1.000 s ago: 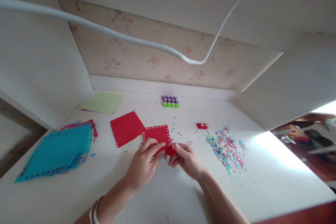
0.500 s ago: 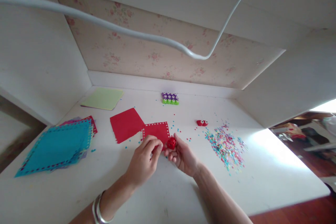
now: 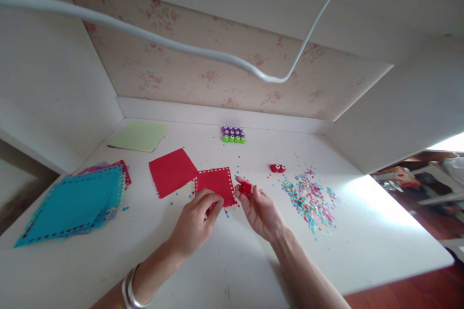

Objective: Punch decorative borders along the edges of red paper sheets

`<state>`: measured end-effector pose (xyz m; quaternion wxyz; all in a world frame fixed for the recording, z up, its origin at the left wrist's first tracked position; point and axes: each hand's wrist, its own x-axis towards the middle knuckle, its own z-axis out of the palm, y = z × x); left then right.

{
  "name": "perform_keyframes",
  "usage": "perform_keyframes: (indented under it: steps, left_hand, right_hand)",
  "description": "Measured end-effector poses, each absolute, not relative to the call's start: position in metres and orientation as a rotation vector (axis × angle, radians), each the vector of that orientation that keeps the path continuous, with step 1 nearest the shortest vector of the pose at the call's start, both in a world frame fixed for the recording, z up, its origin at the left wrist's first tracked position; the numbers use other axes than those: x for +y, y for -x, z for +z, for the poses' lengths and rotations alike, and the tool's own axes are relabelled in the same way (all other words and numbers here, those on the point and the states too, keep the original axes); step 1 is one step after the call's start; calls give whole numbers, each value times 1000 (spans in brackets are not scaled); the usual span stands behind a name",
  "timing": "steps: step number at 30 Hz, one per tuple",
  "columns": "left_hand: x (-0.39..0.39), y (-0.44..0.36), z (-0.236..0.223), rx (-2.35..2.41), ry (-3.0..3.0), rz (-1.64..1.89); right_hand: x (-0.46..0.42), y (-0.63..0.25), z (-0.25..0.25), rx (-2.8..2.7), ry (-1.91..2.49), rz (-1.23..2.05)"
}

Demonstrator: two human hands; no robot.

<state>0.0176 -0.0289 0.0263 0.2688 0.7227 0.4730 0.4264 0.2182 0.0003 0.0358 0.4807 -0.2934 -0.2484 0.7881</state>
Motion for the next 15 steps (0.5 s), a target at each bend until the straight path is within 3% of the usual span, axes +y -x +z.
perform_keyframes:
  steps: [9, 15]
  left_hand:
    - [-30, -17, 26, 1236, -1946, 1092]
    - [-30, -18, 28, 1213, -1918, 1020]
  right_hand:
    - [-7, -217, 22, -1322, 899, 1205]
    - [-13, -225, 16, -1431, 960, 1039]
